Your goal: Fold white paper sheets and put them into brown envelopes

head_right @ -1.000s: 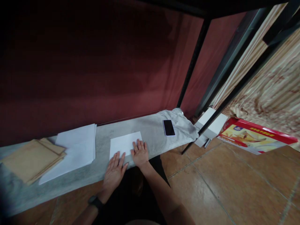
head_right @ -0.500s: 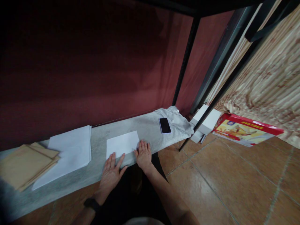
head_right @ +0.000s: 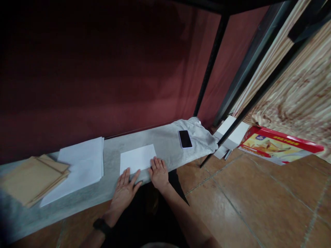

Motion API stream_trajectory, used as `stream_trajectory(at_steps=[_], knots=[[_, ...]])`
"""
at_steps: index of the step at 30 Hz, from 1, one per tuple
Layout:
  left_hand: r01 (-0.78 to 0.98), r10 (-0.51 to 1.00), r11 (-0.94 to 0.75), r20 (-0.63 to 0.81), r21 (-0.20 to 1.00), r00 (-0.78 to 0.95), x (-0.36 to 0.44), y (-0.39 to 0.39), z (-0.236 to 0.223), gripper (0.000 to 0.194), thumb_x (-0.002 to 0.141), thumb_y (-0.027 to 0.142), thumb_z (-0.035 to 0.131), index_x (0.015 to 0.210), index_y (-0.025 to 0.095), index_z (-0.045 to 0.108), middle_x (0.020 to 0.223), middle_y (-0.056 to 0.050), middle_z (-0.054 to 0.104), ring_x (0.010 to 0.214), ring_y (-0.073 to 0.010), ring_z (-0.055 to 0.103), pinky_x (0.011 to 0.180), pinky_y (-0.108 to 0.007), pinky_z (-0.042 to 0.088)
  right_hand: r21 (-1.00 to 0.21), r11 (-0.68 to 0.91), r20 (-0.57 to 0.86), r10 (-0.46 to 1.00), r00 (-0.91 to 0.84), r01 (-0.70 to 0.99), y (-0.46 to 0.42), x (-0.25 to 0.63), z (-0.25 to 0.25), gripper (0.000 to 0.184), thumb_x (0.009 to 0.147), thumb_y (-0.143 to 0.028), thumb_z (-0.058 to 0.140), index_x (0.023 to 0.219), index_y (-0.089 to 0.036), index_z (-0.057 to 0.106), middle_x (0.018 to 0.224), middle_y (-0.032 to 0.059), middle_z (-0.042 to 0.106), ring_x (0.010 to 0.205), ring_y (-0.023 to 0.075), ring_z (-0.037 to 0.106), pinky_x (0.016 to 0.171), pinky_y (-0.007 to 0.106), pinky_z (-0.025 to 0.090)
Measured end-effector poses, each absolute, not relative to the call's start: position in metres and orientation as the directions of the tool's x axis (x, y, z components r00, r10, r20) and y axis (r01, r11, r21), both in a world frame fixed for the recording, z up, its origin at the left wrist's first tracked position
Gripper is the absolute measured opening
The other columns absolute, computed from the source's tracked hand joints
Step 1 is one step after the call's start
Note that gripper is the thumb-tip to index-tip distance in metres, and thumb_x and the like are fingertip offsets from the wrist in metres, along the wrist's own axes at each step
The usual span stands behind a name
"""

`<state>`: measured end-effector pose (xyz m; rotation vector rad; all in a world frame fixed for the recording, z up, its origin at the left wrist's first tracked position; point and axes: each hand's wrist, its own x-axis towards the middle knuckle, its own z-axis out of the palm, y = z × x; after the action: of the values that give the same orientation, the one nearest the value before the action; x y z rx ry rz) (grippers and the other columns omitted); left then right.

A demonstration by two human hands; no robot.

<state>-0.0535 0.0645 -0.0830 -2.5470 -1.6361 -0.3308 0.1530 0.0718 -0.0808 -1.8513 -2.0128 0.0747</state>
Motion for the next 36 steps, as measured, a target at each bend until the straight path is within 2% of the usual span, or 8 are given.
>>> stream_trajectory(at_steps=[3, 7, 11, 17, 26, 29, 33, 36], knots=[[0.91, 0.892, -0.412, 0.222, 0.041, 0.394, -0.059, 0.072, -0.076, 0.059, 0.1, 0.055, 0.039, 0.148, 0.023, 0.053, 0.15, -0.018, 0.054, 0.14, -0.0355, 0.05, 0.112, -0.051, 0.043, -0.297, 0.04, 0.222, 0.975, 0.028, 0.954, 0.077, 0.159, -0.075, 0.05, 0.106, -0.039, 0.044, 0.148, -0.013, 0.053, 0.156, 0.015, 0.047, 0.145, 0.03, 0.043, 0.121, 0.048, 0.028], [0.91, 0.902, -0.396, 0.236, 0.12, 0.361, -0.064, 0.101, -0.064, 0.063, 0.104, 0.048, 0.024, 0.148, 0.012, 0.049, 0.136, -0.018, 0.066, 0.127, -0.0288, 0.061, 0.108, -0.044, 0.048, -0.291, 0.016, 0.201, 0.979, 0.044, 0.957, 0.099, 0.153, -0.066, 0.05, 0.104, -0.036, 0.047, 0.147, -0.011, 0.055, 0.159, 0.0162, 0.041, 0.148, 0.0324, 0.038, 0.121, 0.05, 0.027], [0.915, 0.912, -0.368, 0.256, 0.164, 0.32, -0.055, 0.143, -0.064, 0.066, 0.104, 0.044, 0.018, 0.151, 0.005, 0.042, 0.151, -0.021, 0.053, 0.143, -0.0295, 0.047, 0.117, -0.046, 0.039, -0.313, 0.126, 0.201, 0.977, -0.064, 0.941, 0.133, 0.132, -0.061, 0.051, 0.107, -0.036, 0.038, 0.151, -0.014, 0.049, 0.163, 0.0103, 0.037, 0.149, 0.0288, 0.036, 0.123, 0.046, 0.026], [0.913, 0.93, -0.354, 0.179, 0.2, 0.321, -0.039, 0.183, -0.087, 0.062, 0.104, 0.041, 0.021, 0.153, 0.009, 0.041, 0.159, -0.017, 0.043, 0.152, -0.0266, 0.033, 0.123, -0.05, 0.029, -0.305, 0.19, 0.158, 0.976, -0.148, 0.933, 0.171, 0.112, -0.07, 0.046, 0.106, -0.032, 0.041, 0.149, -0.019, 0.052, 0.16, 0.0066, 0.042, 0.148, 0.026, 0.038, 0.122, 0.045, 0.027], [0.956, 0.95, -0.254, 0.223, 0.147, 0.218, -0.04, 0.175, -0.102, 0.068, 0.102, 0.041, 0.024, 0.153, -0.001, 0.038, 0.16, -0.023, 0.038, 0.153, -0.0309, 0.03, 0.124, -0.05, 0.026, -0.277, 0.188, 0.182, 0.973, -0.141, 0.942, 0.172, 0.114, -0.08, 0.05, 0.107, -0.038, 0.04, 0.154, -0.021, 0.045, 0.164, 0.0081, 0.035, 0.149, 0.0275, 0.037, 0.123, 0.049, 0.025], [0.956, 0.954, -0.244, 0.216, 0.163, 0.207, -0.036, 0.176, -0.101, 0.064, 0.101, 0.037, 0.025, 0.153, 0.002, 0.039, 0.161, -0.021, 0.038, 0.153, -0.0298, 0.03, 0.124, -0.049, 0.027, -0.276, 0.181, 0.177, 0.975, -0.135, 0.944, 0.172, 0.113, -0.08, 0.05, 0.107, -0.038, 0.039, 0.154, -0.022, 0.045, 0.163, 0.0073, 0.035, 0.149, 0.0278, 0.037, 0.123, 0.049, 0.024], [0.925, 0.942, -0.316, 0.186, 0.213, 0.279, -0.028, 0.182, -0.097, 0.059, 0.101, 0.033, 0.024, 0.153, 0.009, 0.043, 0.161, -0.014, 0.042, 0.153, -0.0257, 0.03, 0.124, -0.046, 0.028, -0.279, 0.18, 0.168, 0.976, -0.136, 0.943, 0.172, 0.113, -0.08, 0.049, 0.107, -0.035, 0.039, 0.154, -0.023, 0.045, 0.163, 0.0068, 0.036, 0.149, 0.0279, 0.037, 0.123, 0.049, 0.024], [0.93, 0.948, -0.303, 0.167, 0.21, 0.272, -0.027, 0.184, -0.095, 0.061, 0.102, 0.034, 0.022, 0.153, 0.008, 0.042, 0.161, -0.014, 0.041, 0.153, -0.0256, 0.03, 0.125, -0.047, 0.026, -0.282, 0.182, 0.173, 0.975, -0.136, 0.942, 0.172, 0.114, -0.08, 0.049, 0.107, -0.034, 0.039, 0.154, -0.023, 0.044, 0.163, 0.0068, 0.037, 0.149, 0.0278, 0.037, 0.123, 0.049, 0.025]])
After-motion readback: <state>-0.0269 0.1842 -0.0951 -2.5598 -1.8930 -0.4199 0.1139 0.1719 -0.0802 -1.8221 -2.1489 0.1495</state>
